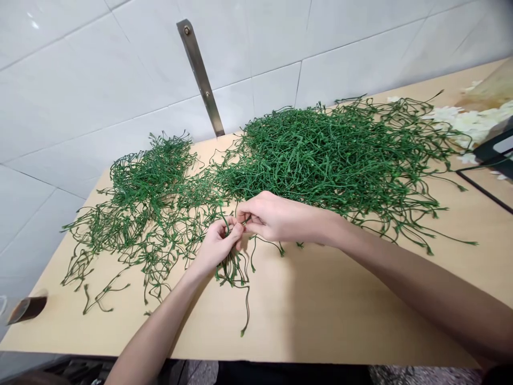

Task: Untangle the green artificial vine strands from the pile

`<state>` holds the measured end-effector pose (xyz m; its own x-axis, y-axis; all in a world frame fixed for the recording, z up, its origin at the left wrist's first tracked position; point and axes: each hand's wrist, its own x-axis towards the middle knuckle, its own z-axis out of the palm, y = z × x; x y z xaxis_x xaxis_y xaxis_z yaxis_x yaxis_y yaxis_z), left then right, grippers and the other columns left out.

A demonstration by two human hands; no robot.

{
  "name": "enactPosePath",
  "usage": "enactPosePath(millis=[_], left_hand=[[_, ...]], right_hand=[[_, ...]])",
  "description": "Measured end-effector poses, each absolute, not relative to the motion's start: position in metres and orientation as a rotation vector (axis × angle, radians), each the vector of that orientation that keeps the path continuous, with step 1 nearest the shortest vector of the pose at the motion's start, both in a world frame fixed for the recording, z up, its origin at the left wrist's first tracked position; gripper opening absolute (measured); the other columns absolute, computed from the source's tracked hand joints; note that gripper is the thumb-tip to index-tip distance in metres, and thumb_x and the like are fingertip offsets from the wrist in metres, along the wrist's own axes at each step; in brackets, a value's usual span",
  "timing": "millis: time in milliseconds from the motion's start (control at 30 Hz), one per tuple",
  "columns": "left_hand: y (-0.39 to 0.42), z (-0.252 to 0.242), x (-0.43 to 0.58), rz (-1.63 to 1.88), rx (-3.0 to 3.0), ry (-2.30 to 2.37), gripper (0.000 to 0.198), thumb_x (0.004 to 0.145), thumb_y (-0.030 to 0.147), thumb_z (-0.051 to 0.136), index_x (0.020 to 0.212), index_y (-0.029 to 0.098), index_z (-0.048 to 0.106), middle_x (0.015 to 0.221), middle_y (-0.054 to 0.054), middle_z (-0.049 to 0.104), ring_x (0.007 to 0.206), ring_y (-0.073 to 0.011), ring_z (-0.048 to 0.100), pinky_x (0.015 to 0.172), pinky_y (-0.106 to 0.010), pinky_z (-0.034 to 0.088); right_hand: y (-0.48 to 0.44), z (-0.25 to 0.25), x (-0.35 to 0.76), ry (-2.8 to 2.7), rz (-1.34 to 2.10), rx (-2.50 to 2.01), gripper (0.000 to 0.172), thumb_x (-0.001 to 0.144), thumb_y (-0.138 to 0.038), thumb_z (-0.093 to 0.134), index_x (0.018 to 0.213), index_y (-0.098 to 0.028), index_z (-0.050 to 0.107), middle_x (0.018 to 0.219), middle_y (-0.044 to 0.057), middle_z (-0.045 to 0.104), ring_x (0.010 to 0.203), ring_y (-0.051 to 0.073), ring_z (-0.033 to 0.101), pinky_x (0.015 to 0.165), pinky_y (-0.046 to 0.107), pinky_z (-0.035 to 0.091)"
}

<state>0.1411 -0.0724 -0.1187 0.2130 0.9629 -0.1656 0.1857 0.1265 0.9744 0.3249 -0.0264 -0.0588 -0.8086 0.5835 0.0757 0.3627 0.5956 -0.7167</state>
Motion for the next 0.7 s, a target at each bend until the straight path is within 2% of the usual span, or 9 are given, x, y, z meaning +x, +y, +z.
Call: enactPosePath(millis=[67,167,267,367,433,567,700], left_hand=[[-0.072,-0.117,0.141,0.799,1.329,1.205,0.059,0.074,0.073,0.059,0.063,0.016,0.048,0.045,0.006,0.042,0.042,-0.0055,0.035,0.044,-0.020,0.027],[-0.073,-0.115,0.139,0.739,1.319,1.138,0.065,0.073,0.079,0.054,0.055,0.017,0.045,0.041,0.007,0.034,0.041,-0.0049,0.027,0.044,-0.022,0.023],[-0.075,-0.113,0.138,0.720,1.331,1.086,0.067,0.074,0.080,0.050,0.054,0.016,0.049,0.040,0.005,0.035,0.039,-0.0061,0.028,0.043,-0.024,0.022],[-0.078,-0.113,0.137,0.816,1.383,1.037,0.072,0.077,0.082,0.042,0.048,0.016,0.048,0.042,0.001,0.041,0.041,-0.0087,0.036,0.045,-0.026,0.026],[-0.079,-0.114,0.137,0.863,1.408,1.004,0.075,0.079,0.083,0.034,0.045,0.017,0.046,0.041,-0.001,0.042,0.042,-0.0100,0.038,0.047,-0.027,0.029],[-0.080,-0.111,0.137,0.832,1.430,1.059,0.080,0.075,0.088,0.029,0.043,0.017,0.047,0.036,0.000,0.036,0.036,-0.0087,0.032,0.040,-0.027,0.022],[-0.079,-0.107,0.138,0.830,1.450,1.088,0.077,0.075,0.086,0.038,0.044,0.016,0.053,0.036,0.001,0.035,0.034,-0.0082,0.027,0.038,-0.027,0.018]], right_hand=[[-0.026,-0.056,0.326,-2.546,1.020,-0.762,0.015,0.081,-0.008,0.055,0.088,-0.012,0.067,0.064,-0.001,0.061,0.052,0.008,0.042,0.051,0.021,0.032],[-0.027,-0.052,0.328,-2.551,1.082,-0.742,0.012,0.081,-0.012,0.058,0.089,-0.013,0.067,0.061,-0.002,0.056,0.052,0.008,0.042,0.052,0.021,0.032],[-0.028,-0.050,0.329,-2.530,1.147,-0.715,0.010,0.084,-0.019,0.059,0.091,-0.013,0.065,0.066,-0.001,0.059,0.055,0.008,0.044,0.055,0.022,0.033],[-0.028,-0.051,0.328,-2.502,1.205,-0.687,0.019,0.091,-0.032,0.057,0.095,-0.014,0.063,0.066,0.000,0.060,0.056,0.010,0.043,0.057,0.023,0.033],[-0.028,-0.052,0.326,-2.519,1.152,-0.703,0.027,0.094,-0.037,0.052,0.087,-0.013,0.062,0.062,0.000,0.057,0.055,0.010,0.042,0.056,0.024,0.032],[-0.030,-0.054,0.323,-2.577,1.031,-0.726,0.045,0.097,-0.043,0.044,0.067,-0.013,0.058,0.059,0.002,0.053,0.056,0.010,0.041,0.056,0.025,0.031],[-0.030,-0.055,0.324,-2.528,1.154,-0.695,0.052,0.097,-0.050,0.042,0.068,-0.013,0.061,0.062,0.003,0.056,0.056,0.010,0.041,0.055,0.025,0.030]])
